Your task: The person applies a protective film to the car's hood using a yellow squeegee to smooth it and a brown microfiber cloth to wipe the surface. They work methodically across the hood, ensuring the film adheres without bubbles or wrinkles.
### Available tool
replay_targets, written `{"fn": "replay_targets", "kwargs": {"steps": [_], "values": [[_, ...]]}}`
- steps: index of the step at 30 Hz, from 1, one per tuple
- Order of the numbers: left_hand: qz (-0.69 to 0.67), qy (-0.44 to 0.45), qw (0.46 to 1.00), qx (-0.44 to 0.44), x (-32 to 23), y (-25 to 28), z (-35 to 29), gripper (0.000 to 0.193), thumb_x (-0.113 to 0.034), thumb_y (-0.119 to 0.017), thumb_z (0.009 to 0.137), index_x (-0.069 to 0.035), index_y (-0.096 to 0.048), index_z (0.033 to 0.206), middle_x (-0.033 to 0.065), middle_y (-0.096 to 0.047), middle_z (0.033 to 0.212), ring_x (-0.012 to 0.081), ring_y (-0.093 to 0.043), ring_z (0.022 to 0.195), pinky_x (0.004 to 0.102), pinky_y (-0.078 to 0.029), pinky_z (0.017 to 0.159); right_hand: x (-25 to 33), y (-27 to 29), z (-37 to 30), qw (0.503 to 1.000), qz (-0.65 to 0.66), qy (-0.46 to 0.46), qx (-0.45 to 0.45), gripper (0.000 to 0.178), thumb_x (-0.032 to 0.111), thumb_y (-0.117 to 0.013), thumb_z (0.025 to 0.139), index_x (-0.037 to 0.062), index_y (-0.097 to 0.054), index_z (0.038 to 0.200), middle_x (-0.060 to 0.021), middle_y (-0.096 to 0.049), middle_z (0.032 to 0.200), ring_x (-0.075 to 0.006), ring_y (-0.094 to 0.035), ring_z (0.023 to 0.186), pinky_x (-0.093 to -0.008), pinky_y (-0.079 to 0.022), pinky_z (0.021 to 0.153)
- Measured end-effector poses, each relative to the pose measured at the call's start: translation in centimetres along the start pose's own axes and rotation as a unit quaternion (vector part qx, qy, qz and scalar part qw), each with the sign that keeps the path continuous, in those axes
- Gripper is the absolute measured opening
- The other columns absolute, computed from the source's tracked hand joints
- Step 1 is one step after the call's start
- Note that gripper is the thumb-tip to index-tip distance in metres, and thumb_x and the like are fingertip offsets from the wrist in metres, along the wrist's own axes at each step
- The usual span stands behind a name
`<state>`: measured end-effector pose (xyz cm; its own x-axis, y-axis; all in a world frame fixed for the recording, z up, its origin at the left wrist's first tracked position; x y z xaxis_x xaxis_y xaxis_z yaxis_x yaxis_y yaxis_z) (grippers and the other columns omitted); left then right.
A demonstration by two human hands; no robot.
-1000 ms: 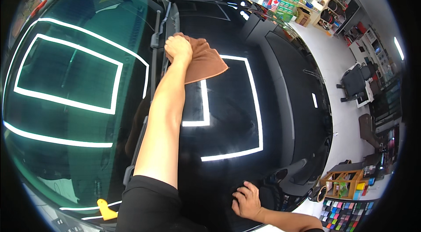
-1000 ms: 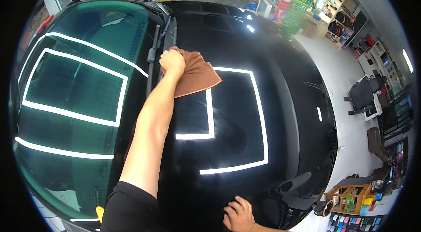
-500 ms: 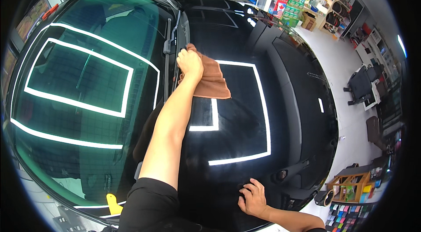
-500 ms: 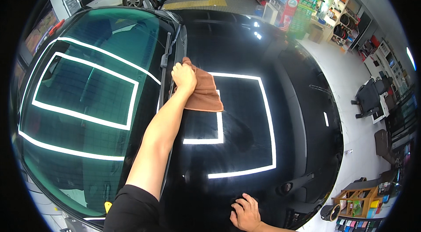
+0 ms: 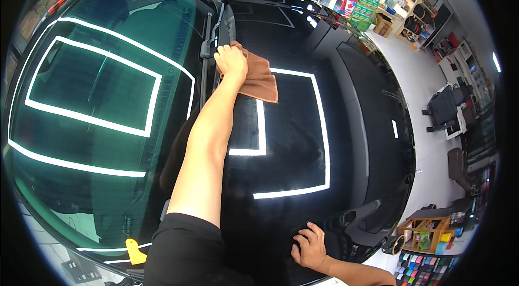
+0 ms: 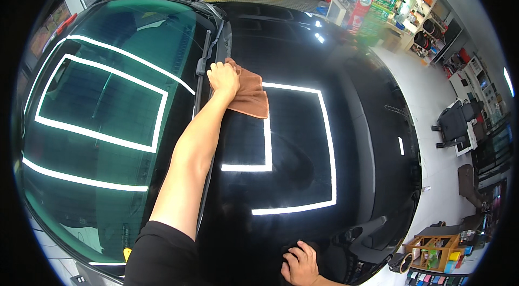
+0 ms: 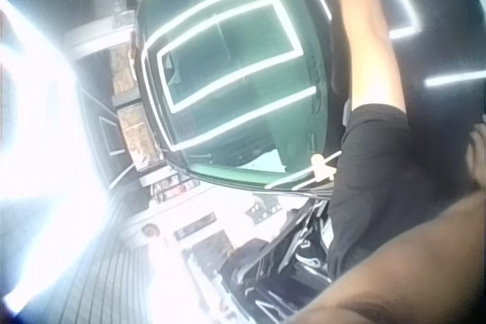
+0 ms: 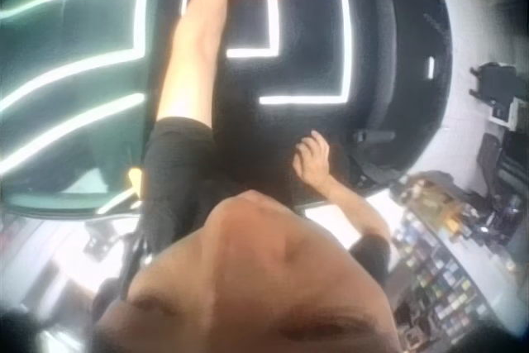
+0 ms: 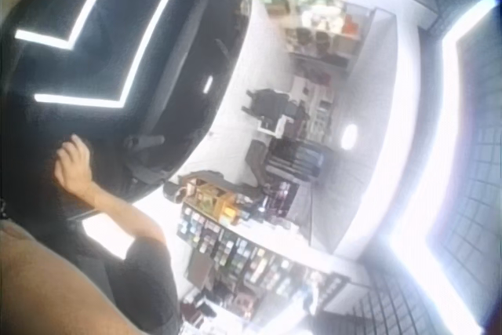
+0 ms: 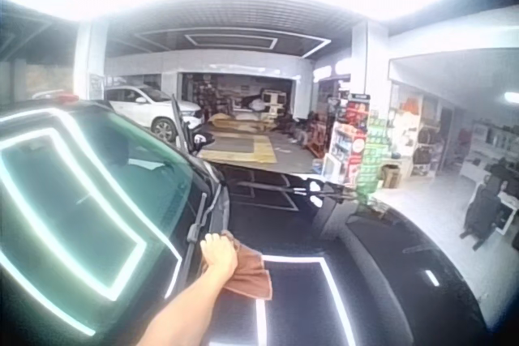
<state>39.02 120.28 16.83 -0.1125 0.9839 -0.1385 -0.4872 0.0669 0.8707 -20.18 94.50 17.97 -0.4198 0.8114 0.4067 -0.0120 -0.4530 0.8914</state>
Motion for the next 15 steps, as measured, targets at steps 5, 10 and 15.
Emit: {"fn": "replay_targets", "kwargs": {"steps": [5,10,15], "values": [[0.026,-0.067,0.997,-0.034,1.1,2.2,-4.0,0.026,-0.029,-0.065,0.104,-0.008,-0.080,0.109,0.0091,-0.071,0.113,0.0288,-0.062,0.114,0.0448,-0.046,0.098,0.0,0.2,0.2,1.000,-0.005,0.010,-0.018,0.039,0.013,-0.079,0.082,0.0055,-0.068,0.118,-0.0172,-0.059,0.130,-0.0459,-0.053,0.137,-0.0593,-0.048,0.111],[0.022,-0.083,0.995,-0.045,1.9,4.6,-8.1,0.026,-0.034,-0.072,0.101,-0.009,-0.079,0.105,0.0088,-0.069,0.107,0.0292,-0.062,0.110,0.0446,-0.047,0.096,0.2,0.4,0.0,0.999,0.003,0.017,-0.029,0.040,0.013,-0.079,0.082,0.0052,-0.067,0.120,-0.0176,-0.059,0.130,-0.0464,-0.053,0.137,-0.0595,-0.048,0.111],[-0.042,-0.095,0.992,-0.069,3.2,7.8,-13.2,0.026,-0.031,-0.074,0.099,-0.005,-0.075,0.100,0.0132,-0.067,0.104,0.0336,-0.062,0.107,0.0471,-0.047,0.094,0.3,0.5,-0.3,0.999,-0.003,0.020,-0.036,0.039,0.011,-0.078,0.083,0.0052,-0.067,0.120,-0.0182,-0.059,0.130,-0.0470,-0.053,0.137,-0.0587,-0.047,0.113]]}}
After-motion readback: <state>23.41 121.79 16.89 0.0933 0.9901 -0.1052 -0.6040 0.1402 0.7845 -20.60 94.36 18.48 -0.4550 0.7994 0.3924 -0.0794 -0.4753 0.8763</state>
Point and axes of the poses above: each hand's wrist, its own z-axis towards the middle knuckle, its own y-axis out of the back of the hand, x = y × z, the point moved 1 cm from there along z, towards the middle knuckle
